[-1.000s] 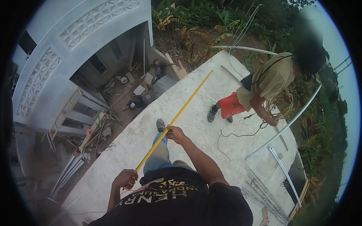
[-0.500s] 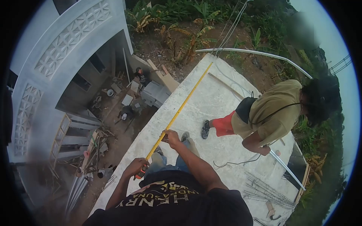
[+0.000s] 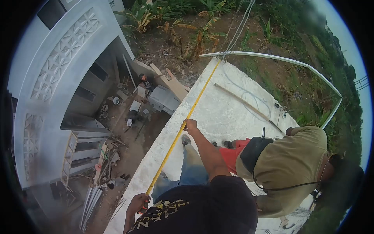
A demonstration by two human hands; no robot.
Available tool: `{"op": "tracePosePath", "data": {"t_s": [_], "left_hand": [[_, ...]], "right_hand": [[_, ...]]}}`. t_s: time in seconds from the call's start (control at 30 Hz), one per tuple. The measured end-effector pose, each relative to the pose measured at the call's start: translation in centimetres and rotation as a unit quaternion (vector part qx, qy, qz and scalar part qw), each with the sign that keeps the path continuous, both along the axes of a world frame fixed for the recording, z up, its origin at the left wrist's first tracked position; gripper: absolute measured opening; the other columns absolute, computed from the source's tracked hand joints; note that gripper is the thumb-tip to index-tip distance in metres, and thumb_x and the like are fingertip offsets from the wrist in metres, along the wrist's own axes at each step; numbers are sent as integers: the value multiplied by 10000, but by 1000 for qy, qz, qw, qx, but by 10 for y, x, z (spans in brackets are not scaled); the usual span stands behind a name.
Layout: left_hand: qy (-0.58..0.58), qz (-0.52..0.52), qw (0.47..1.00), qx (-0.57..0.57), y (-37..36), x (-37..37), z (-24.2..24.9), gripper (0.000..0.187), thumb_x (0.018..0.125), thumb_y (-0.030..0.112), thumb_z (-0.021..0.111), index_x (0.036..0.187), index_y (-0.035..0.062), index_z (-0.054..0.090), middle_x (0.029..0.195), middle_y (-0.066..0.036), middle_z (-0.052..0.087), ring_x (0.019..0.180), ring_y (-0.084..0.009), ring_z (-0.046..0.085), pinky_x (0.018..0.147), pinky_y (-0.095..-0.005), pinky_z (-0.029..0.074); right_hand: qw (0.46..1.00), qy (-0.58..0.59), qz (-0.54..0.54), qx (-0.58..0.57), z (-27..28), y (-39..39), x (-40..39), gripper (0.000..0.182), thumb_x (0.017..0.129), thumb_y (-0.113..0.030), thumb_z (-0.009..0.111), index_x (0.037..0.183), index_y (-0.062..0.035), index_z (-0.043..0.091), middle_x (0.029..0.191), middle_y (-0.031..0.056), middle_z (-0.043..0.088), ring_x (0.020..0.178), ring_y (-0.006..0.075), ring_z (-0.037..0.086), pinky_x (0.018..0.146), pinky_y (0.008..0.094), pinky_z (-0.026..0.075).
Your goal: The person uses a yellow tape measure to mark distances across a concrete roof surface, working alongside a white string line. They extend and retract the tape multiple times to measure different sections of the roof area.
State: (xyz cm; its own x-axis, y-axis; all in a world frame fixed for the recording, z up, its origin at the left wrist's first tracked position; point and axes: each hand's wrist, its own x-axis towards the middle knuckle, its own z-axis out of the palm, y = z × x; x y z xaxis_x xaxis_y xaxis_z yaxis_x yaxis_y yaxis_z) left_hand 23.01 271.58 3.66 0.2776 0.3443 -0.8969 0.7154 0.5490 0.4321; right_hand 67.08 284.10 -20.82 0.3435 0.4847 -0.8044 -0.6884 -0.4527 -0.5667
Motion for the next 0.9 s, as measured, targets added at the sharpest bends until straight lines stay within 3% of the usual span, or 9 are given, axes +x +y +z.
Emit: {"op": "tracePosePath", "data": {"t_s": [0.17, 0.23, 0.5, 0.73, 0.8, 0.9], "left_hand": [[44, 10, 999, -4, 23, 70, 0, 311, 912, 257, 461, 891, 18, 660, 706, -53, 606, 613, -115, 557, 585, -273, 443], [44, 22, 999, -15, 25, 75, -18, 313, 909, 258, 462, 887, 16, 659, 718, -60, 615, 626, -122, 569, 600, -278, 451], [55, 49, 997, -39, 63, 120, -38, 269, 855, 209, 487, 861, 8, 666, 735, -61, 626, 654, -125, 587, 622, -271, 468], [37, 69, 995, -63, 86, 155, -88, 264, 849, 215, 501, 856, 7, 663, 730, -60, 614, 666, -129, 580, 636, -275, 463], [28, 70, 995, -64, 88, 160, -103, 263, 850, 216, 502, 853, 8, 663, 730, -56, 612, 668, -127, 578, 639, -274, 461], [7, 72, 995, -63, 95, 167, -115, 258, 849, 218, 507, 840, 14, 665, 733, -45, 613, 672, -120, 573, 650, -268, 455]], "right_hand": [[999, -8, 22, -35, -15, 31, 48, 209, 930, -203, 486, 920, -8, 559, 799, 118, 594, 734, 268, 629, 669, 419, 553], [999, 1, 14, -43, -23, 41, 61, 168, 908, -165, 512, 895, -7, 569, 788, 108, 607, 671, 255, 642, 614, 407, 563], [997, -2, 56, -60, -50, 75, 91, 197, 927, -195, 483, 918, -12, 556, 784, 124, 591, 729, 265, 625, 668, 418, 551], [993, -30, 65, -89, -85, 110, 130, 205, 923, -182, 491, 924, 14, 550, 779, 141, 589, 709, 276, 623, 668, 425, 554], [993, -51, 51, -98, -95, 112, 138, 186, 909, -152, 502, 914, 28, 552, 774, 143, 592, 664, 283, 630, 602, 412, 566], [992, -53, 43, -107, -110, 111, 148, 179, 901, -141, 506, 908, 33, 550, 777, 147, 594, 659, 286, 629, 601, 414, 568]]}}
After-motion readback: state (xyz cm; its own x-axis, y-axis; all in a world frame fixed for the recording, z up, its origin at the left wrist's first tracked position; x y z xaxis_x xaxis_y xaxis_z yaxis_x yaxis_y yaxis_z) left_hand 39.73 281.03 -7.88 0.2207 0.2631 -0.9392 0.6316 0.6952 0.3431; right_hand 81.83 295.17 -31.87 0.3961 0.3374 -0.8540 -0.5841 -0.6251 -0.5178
